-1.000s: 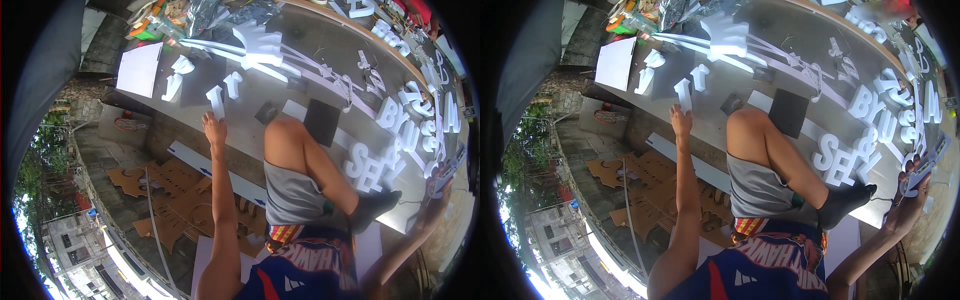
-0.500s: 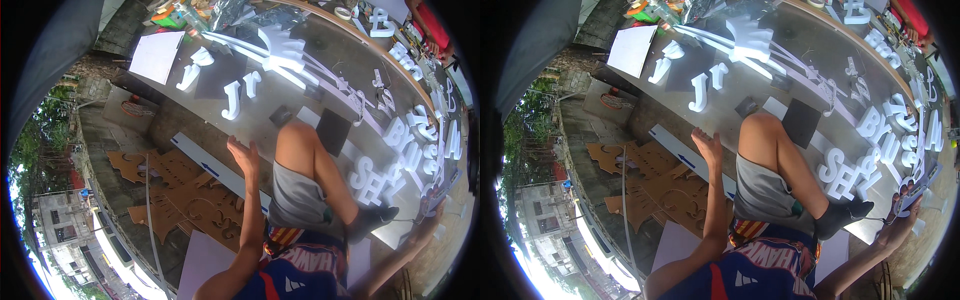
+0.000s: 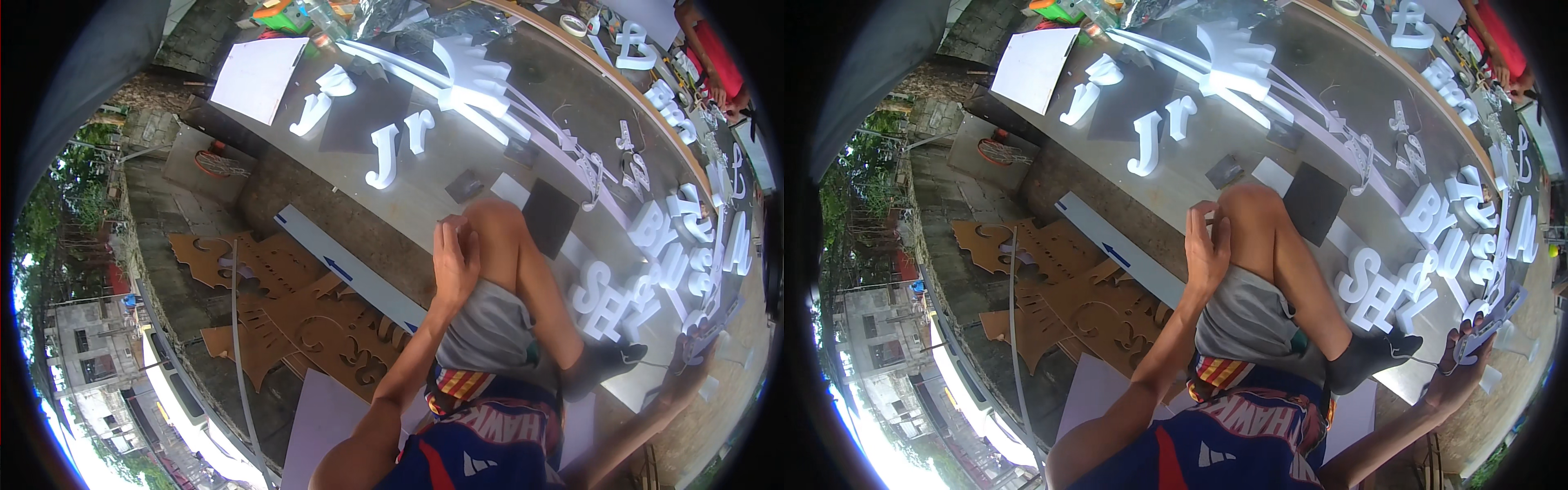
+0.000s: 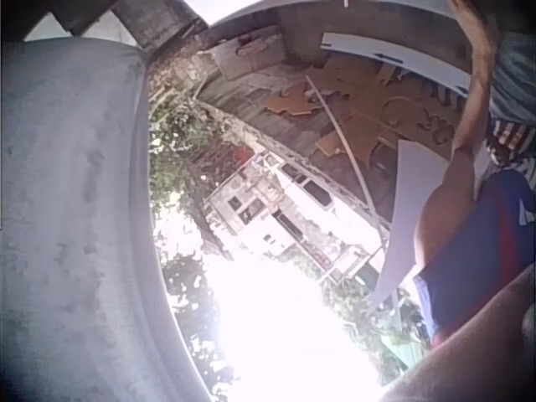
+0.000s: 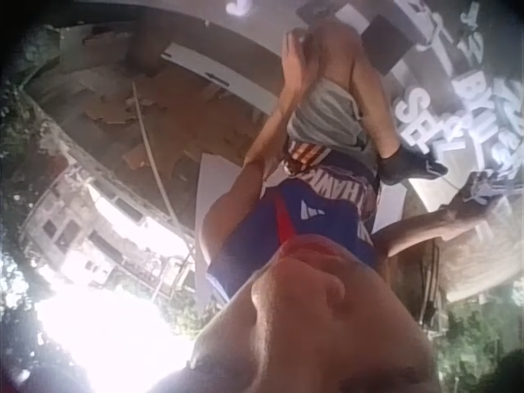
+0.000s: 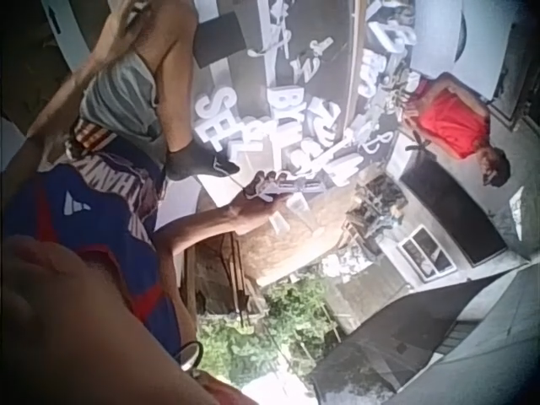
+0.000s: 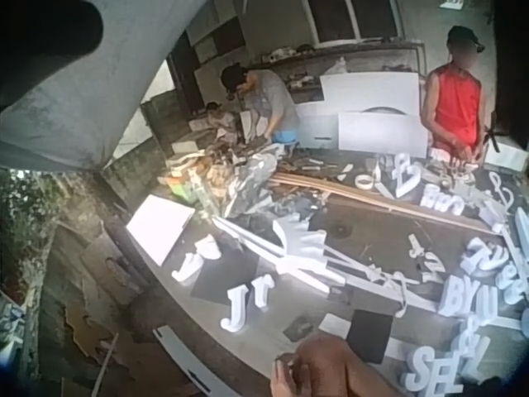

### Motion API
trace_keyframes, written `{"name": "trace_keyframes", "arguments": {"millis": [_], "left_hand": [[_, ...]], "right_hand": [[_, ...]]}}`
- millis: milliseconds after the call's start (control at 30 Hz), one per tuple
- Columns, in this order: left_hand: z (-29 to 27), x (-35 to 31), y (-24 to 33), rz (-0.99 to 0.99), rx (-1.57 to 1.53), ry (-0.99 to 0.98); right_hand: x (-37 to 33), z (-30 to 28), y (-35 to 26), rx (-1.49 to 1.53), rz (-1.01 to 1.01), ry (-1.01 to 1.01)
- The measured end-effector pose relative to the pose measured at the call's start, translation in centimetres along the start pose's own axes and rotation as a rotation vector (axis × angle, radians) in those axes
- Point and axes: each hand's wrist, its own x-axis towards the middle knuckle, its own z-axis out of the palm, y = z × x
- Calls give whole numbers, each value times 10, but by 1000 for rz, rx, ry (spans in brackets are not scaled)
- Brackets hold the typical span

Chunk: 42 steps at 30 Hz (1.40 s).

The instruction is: Assembling and wiring LED lighting into plastic channel letters for signage.

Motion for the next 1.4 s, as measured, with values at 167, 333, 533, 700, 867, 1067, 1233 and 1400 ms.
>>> {"name": "trace_keyframes", "arguments": {"millis": [167, 333, 533, 700, 867, 1067, 1233, 1400], "left_hand": [[15, 8, 6, 135, 145, 36], [13, 5, -2, 122, 86, -11], [22, 1, 6, 63, 72, -62], [21, 3, 1, 24, -2, -85], [20, -1, -5, 99, 40, -64], [20, -2, -3, 33, 21, -65], [22, -2, -4, 35, -12, -63], [23, -4, -5, 20, -18, -60]], "right_hand": [[-1, 22, 6, -34, 17, 41], [4, 55, 19, -54, 65, 35], [7, 89, 21, 46, 67, -190], [6, 104, 18, 19, 82, -242], [4, 95, 19, -1, 50, -249], [8, 77, 17, -51, -61, -176], [10, 59, 7, -136, -203, -68], [10, 44, -12, -245, -330, 68]]}}
